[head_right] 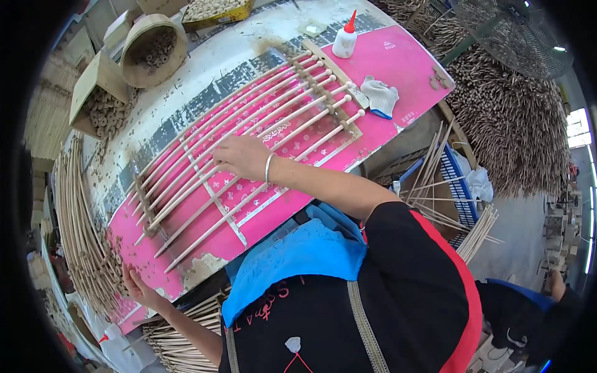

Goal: Glue and assemble wooden rings onto wooden rods to create a lattice structure.

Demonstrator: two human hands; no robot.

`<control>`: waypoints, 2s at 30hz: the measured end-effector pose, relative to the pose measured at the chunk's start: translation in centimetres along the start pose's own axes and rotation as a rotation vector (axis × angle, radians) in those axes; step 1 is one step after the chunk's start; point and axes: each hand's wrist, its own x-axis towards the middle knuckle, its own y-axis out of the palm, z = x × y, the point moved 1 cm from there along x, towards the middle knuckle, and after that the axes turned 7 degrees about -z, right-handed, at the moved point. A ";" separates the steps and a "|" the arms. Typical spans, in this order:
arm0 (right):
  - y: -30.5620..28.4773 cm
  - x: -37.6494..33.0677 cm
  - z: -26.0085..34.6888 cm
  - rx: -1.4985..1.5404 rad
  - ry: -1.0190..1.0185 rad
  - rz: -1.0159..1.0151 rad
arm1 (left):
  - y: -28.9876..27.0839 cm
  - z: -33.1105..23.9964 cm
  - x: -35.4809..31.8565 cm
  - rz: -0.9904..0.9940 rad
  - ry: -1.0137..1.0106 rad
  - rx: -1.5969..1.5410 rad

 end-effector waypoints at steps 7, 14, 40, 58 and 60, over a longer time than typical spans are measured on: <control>1.6 0.1 -1.6 0.058 0.069 0.053 | 0.8 1.6 -0.5 -0.015 -0.037 0.062; 3.3 0.4 -2.2 0.139 -0.012 0.070 | -0.9 3.1 -1.0 -0.052 0.039 0.164; 1.0 -0.1 -1.0 0.068 0.043 0.148 | 3.4 1.4 -1.3 0.016 0.048 0.223; -2.1 -2.8 2.2 -0.136 -0.077 0.150 | -7.5 10.4 6.5 -0.178 0.079 0.633; -1.7 -2.8 1.8 -0.166 -0.087 0.177 | -7.2 10.6 7.2 -0.215 0.094 0.762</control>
